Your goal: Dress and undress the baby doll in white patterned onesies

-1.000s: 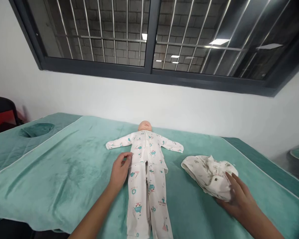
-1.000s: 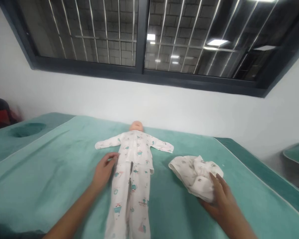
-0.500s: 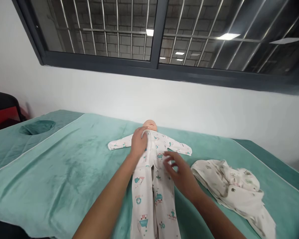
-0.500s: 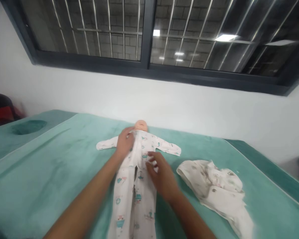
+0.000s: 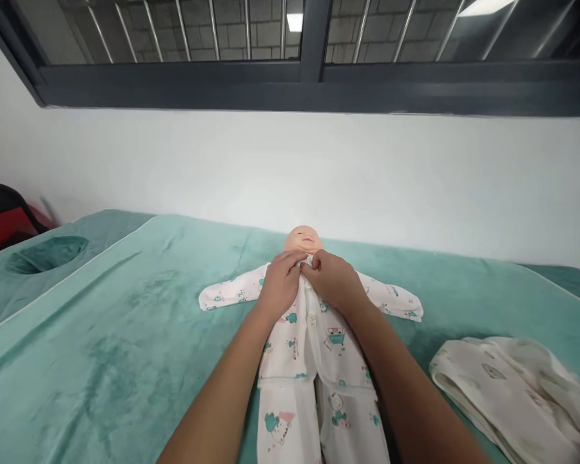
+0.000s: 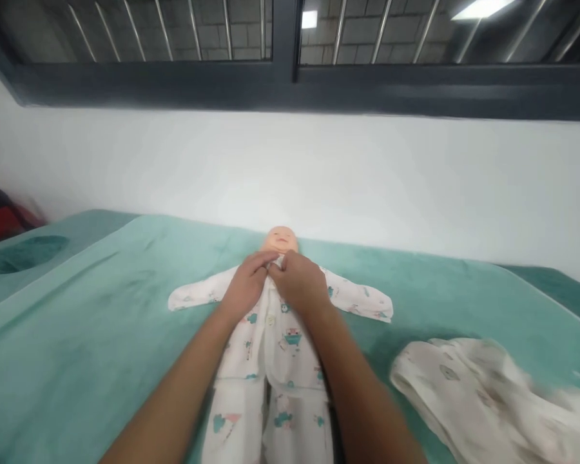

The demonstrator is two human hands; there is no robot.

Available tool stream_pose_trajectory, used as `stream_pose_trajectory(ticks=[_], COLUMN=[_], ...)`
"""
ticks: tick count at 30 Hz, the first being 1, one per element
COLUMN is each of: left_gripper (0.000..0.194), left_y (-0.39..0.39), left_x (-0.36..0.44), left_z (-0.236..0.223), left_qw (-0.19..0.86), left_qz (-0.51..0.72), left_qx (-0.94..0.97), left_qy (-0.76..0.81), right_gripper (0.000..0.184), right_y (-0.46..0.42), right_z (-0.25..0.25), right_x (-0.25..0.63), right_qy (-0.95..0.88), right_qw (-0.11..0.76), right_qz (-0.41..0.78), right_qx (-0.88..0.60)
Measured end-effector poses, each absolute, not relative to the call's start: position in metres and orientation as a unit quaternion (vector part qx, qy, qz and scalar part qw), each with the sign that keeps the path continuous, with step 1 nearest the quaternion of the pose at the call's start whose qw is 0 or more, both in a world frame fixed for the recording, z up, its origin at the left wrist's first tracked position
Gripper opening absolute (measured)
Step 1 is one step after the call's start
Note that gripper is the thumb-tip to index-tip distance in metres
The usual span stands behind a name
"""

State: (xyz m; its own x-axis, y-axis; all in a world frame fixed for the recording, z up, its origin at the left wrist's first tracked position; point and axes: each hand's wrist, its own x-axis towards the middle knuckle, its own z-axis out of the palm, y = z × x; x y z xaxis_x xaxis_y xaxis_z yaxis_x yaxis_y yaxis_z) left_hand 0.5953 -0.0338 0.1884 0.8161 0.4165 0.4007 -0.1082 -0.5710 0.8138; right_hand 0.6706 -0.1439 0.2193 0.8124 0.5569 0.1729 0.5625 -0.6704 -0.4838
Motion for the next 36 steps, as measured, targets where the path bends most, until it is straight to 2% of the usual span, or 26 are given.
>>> stream_pose_trajectory(ticks=[2,5,12,18,26,36], left_gripper=[0.045,0.047,0.043,0.044,0.043,0.044], left_y=[-0.034,-0.034,-0.037,-0.037,-0.036,-0.036], left_x=[0.595,0.595,0.593,0.593,0.593,0.593], left_z=[0.190,0.192,0.194,0.193,0.192,0.193], left_qw=[0.451,0.450,0.461,0.464,0.455,0.446], left_qz=[0.283,0.280,0.285,0.284,0.290,0.284], left_qx=[0.842,0.845,0.835,0.834,0.839,0.845], left_qy=[0.087,0.077,0.091,0.093,0.074,0.075], right_gripper=[0.024,0.022,0.032,0.031,0.011,0.013], right_y=[-0.145,-0.145,-0.156,-0.159,-0.155,-0.157], right_z=[0.219,0.215,0.205,0.205,0.203,0.199], right_x=[0.670,0.673,0.681,0.678,0.686,0.689], right_qy=[-0.295,-0.289,-0.304,-0.299,-0.293,-0.269], right_qw=[0.269,0.317,0.436,0.441,0.454,0.508], right_qz=[-0.007,0.006,0.062,0.061,0.047,0.061], right_qx=[-0.917,-0.903,-0.845,-0.844,-0.840,-0.816])
